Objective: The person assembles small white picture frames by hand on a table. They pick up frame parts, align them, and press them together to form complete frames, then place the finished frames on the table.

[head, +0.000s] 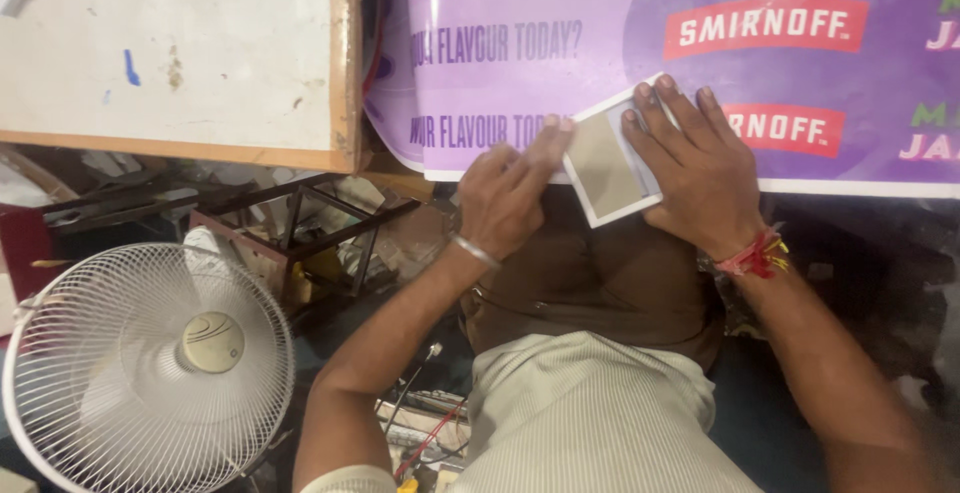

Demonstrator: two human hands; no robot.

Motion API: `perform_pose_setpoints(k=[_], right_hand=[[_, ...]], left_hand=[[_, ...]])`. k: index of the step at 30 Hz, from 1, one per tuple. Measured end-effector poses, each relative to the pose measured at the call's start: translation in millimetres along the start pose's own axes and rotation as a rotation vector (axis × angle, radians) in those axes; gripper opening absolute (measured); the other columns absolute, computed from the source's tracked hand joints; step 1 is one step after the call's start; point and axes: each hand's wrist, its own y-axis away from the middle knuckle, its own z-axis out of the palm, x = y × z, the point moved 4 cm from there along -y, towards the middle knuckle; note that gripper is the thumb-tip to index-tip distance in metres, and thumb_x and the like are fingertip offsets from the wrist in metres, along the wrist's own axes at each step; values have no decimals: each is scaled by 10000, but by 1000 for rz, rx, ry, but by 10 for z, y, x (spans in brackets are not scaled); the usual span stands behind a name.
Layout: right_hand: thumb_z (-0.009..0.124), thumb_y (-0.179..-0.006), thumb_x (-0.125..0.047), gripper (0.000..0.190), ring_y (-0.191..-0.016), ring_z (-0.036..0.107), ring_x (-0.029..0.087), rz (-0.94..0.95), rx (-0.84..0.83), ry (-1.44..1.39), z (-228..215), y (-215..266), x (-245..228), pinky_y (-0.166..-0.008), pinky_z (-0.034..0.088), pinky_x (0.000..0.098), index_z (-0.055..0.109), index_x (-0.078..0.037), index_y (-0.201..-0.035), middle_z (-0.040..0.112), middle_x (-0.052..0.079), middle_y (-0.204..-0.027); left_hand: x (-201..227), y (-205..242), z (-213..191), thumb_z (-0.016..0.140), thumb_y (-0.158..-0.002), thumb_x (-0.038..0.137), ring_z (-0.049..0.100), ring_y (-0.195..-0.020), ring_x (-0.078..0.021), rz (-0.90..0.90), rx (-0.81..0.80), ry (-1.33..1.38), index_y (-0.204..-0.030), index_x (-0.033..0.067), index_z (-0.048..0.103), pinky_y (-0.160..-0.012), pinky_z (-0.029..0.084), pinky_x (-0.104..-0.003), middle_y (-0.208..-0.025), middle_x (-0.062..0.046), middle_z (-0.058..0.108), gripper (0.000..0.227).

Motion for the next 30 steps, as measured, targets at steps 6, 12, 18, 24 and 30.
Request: perform_pose_setpoints(k=[6, 12, 18, 24, 30], right_hand=[[832, -692, -197, 717, -1509, 452, 297, -11, 32, -8, -12, -1, -36, -1251, 377, 516, 664, -70, -1378, 561, 125, -1562], [845, -687, -189, 744, -1518, 435, 296, 13, 22, -22, 49, 41, -12, -1261, 350, 522, 636, -82, -1393, 527, 118, -1574], [876, -580, -232, 1003, -1487, 355, 368, 24, -37, -171, 0, 38, -54, -1238, 296, 557, 447, -57, -1470, 423, 174, -1562], [802, -794, -337, 924, -1411, 473, 323, 219, 113, -867, -536, 746, 302, -1189, 380, 500, 366, 5, -1533, 487, 191, -1503], [736, -996, -331, 621, -1317, 652, 235, 553, 396, -759, -612, 962, 1443, -1087, 585, 428, 486, -55, -1493, 599, 126, -1394]], left_hand=[[163, 148, 100, 591, -863, -51, 497, -1430, -347, 42, -143, -9, -1457, 189, 579, -1242, 301, -590, -1566, -66, 487, 640], [526, 396, 29, 721, -945, 199, 294, -1596, -303, 241, -107, 211, -1469, 219, 529, -1323, 111, -604, -1661, -49, 319, 558], [215, 11, 213, 814, -759, 525, 337, -1480, -503, 14, -208, 286, -1584, 84, 333, -1237, 216, -658, -1583, -330, 343, 1052], [378, -207, 8, 765, -740, 580, 421, -1337, -507, 543, -481, 355, -1579, 208, 308, -1160, 293, -631, -1548, -279, 379, 1025], [75, -1729, -4, 456, -788, 1060, 158, -1517, -580, 191, -325, -231, -1649, 201, 199, -1197, 85, -752, -1671, -286, 141, 1243]])
